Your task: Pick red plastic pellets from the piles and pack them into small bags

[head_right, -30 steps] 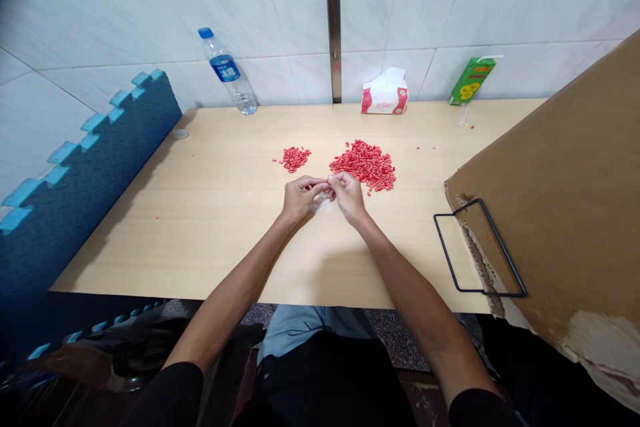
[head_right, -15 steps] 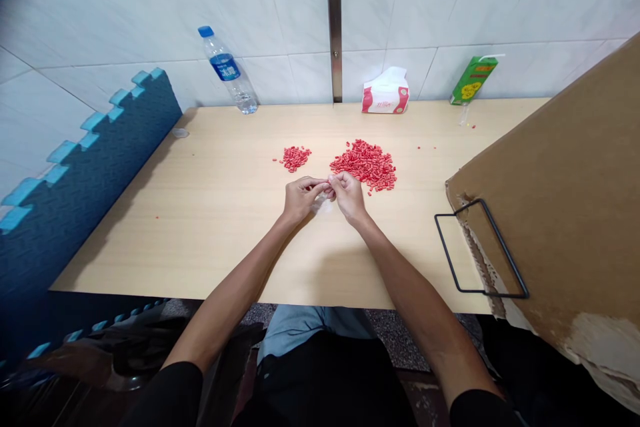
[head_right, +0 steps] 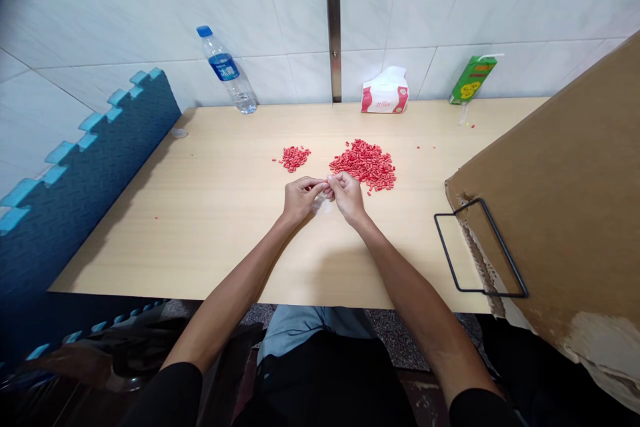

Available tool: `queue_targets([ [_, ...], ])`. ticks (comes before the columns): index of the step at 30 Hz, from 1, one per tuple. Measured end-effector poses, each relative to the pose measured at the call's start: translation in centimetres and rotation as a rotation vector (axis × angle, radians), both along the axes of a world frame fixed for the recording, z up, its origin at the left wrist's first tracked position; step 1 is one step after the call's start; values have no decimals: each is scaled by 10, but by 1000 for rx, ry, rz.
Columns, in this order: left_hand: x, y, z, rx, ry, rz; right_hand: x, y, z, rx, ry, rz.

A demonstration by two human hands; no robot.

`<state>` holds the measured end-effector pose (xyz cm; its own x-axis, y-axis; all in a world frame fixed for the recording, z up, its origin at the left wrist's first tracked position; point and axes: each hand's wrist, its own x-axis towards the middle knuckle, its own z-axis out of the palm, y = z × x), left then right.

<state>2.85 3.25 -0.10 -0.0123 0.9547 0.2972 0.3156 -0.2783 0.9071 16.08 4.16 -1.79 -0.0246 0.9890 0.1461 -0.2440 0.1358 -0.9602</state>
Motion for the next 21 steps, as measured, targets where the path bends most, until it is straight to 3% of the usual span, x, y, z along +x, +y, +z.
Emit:
queue_targets([
  [21,1,-2,5,49,62,13,-2,-1,0,-6,-14,-12],
])
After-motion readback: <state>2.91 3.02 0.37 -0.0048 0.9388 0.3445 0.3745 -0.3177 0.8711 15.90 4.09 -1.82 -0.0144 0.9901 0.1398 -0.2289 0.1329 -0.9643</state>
